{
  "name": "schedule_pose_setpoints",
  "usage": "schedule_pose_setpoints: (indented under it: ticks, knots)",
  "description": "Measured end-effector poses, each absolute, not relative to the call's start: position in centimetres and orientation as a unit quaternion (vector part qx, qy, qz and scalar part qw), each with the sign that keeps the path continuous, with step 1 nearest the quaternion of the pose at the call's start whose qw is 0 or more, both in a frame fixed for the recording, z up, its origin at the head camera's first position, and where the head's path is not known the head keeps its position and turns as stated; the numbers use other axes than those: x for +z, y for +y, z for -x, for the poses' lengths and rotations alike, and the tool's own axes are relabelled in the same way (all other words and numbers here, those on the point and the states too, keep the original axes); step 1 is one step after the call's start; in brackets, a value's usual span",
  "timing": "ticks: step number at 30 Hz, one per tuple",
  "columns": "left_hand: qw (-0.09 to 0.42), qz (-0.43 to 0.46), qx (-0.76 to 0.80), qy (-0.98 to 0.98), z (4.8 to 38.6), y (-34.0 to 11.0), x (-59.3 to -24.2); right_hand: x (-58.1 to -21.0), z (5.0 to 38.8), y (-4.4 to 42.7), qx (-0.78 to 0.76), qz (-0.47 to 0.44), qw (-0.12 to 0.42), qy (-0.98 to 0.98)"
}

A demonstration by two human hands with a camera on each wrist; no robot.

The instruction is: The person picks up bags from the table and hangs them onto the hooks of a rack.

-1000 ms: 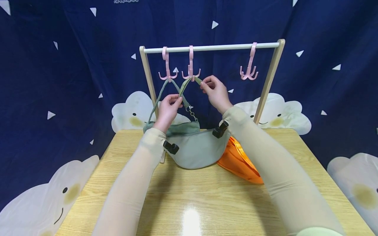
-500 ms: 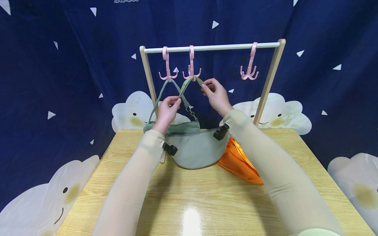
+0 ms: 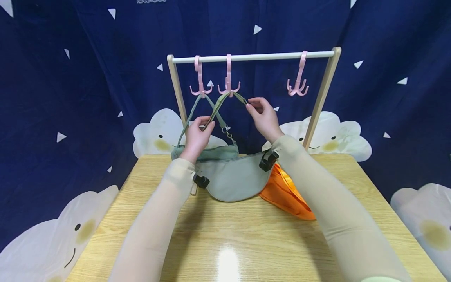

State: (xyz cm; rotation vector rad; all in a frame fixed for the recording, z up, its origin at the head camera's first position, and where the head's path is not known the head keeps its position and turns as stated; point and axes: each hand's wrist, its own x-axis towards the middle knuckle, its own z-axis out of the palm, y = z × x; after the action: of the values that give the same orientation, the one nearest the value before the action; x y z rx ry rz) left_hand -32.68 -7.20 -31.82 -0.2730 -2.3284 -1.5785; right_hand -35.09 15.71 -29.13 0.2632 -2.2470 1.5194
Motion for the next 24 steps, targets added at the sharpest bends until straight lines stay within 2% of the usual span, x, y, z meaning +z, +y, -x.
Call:
schedule_pose_setpoints:
  ticks: [8, 24]
  knots:
    - [0.163, 0.107, -0.541, -0.818, 32.0, -7.5, -31.7, -28.9, 34.1, 16.3, 0.553, -0.099, 0.211, -0.8]
    - [0.234, 0.132, -0.523, -0.809, 30.4, -7.8, -32.4, -29.3, 31.7, 17.5, 0.548, -0.12, 0.237, -0.793]
